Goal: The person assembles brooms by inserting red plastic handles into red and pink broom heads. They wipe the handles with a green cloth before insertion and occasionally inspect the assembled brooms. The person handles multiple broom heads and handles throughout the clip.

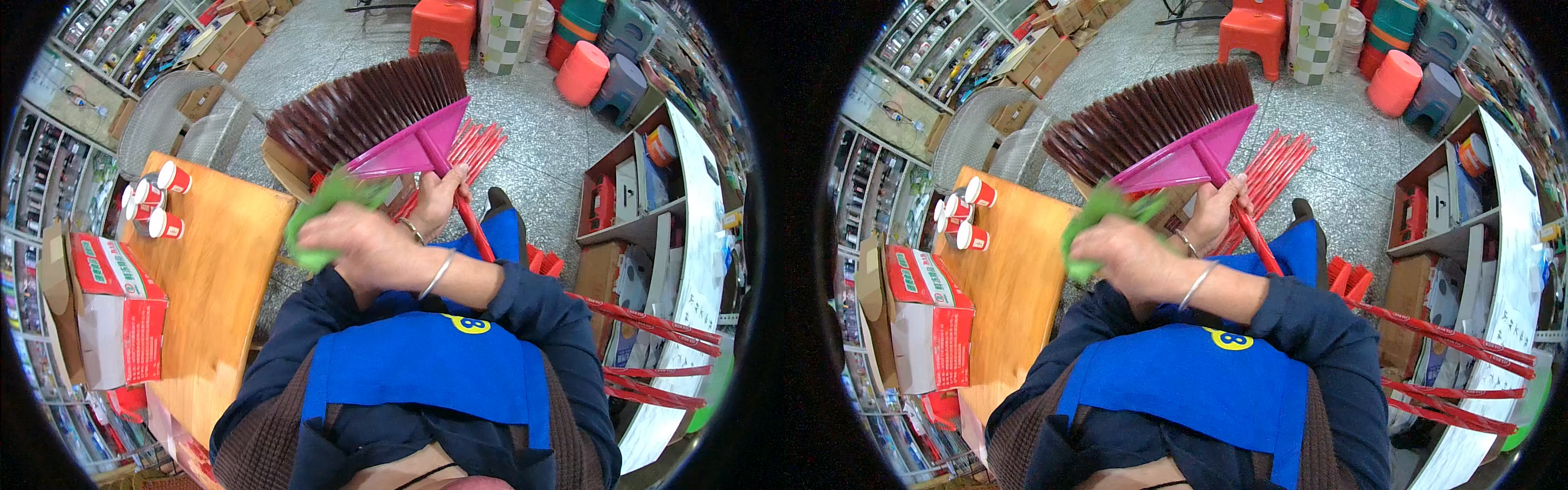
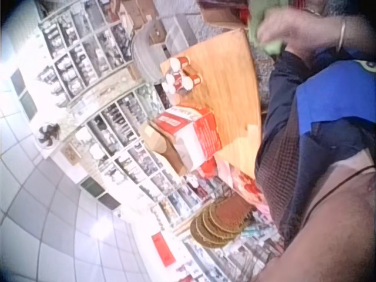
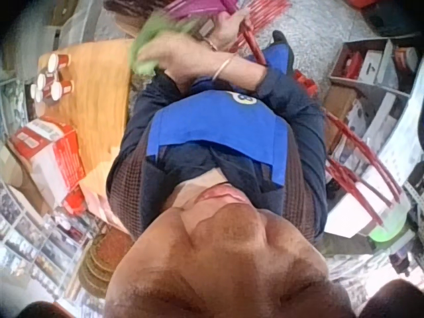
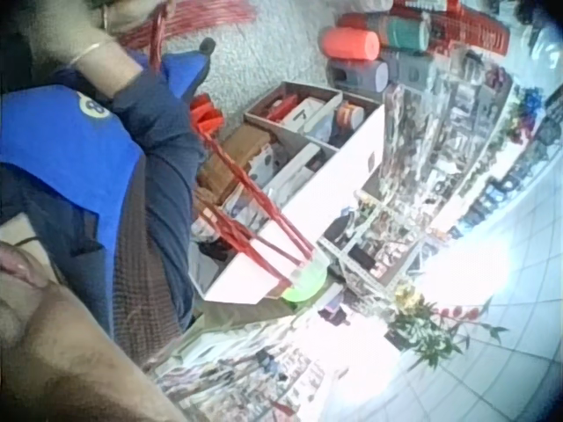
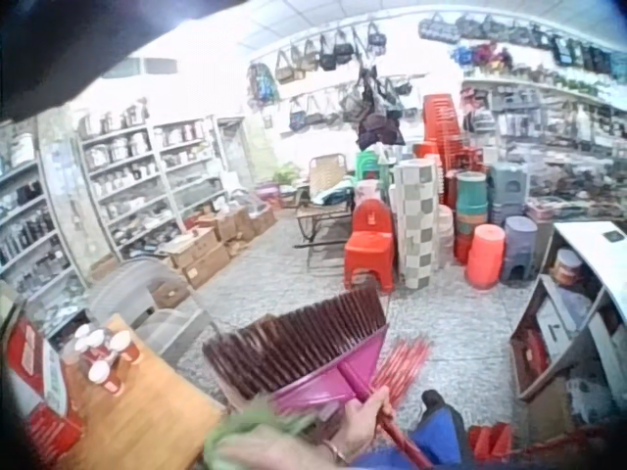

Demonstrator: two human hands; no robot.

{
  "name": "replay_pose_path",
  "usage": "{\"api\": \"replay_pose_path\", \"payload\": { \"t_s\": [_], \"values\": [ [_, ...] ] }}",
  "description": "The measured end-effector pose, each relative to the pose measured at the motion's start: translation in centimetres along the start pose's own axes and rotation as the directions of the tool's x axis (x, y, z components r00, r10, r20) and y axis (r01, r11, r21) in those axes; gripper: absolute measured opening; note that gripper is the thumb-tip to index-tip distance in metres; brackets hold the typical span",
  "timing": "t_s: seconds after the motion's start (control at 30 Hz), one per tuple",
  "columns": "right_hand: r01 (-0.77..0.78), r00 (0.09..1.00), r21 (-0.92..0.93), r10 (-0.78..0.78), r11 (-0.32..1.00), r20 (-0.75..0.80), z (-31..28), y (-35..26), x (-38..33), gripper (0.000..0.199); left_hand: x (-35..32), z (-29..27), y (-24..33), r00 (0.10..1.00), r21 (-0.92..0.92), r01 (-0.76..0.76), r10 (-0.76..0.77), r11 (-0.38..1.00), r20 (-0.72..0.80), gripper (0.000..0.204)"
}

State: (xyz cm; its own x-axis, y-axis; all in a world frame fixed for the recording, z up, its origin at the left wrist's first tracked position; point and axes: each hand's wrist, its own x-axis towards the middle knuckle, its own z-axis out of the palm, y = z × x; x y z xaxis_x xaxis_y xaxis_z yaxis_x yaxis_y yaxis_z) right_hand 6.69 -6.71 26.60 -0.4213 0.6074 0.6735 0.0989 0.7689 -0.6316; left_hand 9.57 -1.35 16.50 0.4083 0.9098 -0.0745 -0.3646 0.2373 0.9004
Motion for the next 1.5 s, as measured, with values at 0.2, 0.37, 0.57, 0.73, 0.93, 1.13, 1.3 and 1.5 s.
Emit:
{"api": "replay_pose_path", "payload": {
  "t_s": [0.2, 0.37, 0.57, 0.73, 0.93, 1.13, 1.3, 1.5],
  "values": [
    [-0.16, 0.98, -0.114, 0.144, 0.98, -0.138, -6.9, -1.0, -2.3, 0.036, 1.1, -1.5, 2.1, 0.989, -0.035, 0.084, -0.088, 0.996, -0.122, 0.03],
    [-0.7, 0.642, -0.091, 0.569, 0.708, -0.513, -17.0, -0.8, -10.3, 0.021, 2.4, -6.3, 5.8, 0.99, -0.546, 0.09, -0.132, 0.833, -0.038, 0.041],
    [-0.94, 0.286, -0.029, 0.74, 0.339, -0.609, -16.7, -1.7, -21.3, 0.037, 3.6, -7.6, 8.1, 0.999, -0.577, 0.043, -0.023, 0.815, 0.043, 0.045],
    [-0.912, 0.351, -0.03, 0.74, 0.41, -0.574, -14.4, -2.6, -25.2, 0.016, 4.6, -7.0, 9.5, 0.996, -0.631, 0.05, 0.009, 0.774, 0.09, 0.05],
    [-0.749, 0.63, -0.528, 0.676, 0.4, -0.381, -10.5, -1.9, -21.9, 0.03, 4.6, -5.8, 9.6, 0.991, -0.659, 0.08, 0.012, 0.748, 0.134, 0.052],
    [-0.56, 0.793, -0.715, 0.519, 0.418, -0.318, -7.7, 0.6, -18.6, 0.02, 4.6, -5.4, 10.0, 0.979, -0.626, 0.165, -0.052, 0.762, 0.195, 0.051],
    [-0.49, 0.845, -0.756, 0.45, 0.434, -0.288, -9.9, 0.6, -18.7, 0.024, 5.2, -6.7, 10.3, 0.996, -0.482, -0.084, 0.073, 0.872, -0.04, 0.057],
    [-0.652, 0.644, -0.621, 0.75, 0.436, -0.15, -8.7, -1.0, -19.0, 0.029, 4.0, -6.2, 8.3, 0.987, -0.342, -0.105, 0.055, 0.934, -0.152, 0.049]
  ]
}}
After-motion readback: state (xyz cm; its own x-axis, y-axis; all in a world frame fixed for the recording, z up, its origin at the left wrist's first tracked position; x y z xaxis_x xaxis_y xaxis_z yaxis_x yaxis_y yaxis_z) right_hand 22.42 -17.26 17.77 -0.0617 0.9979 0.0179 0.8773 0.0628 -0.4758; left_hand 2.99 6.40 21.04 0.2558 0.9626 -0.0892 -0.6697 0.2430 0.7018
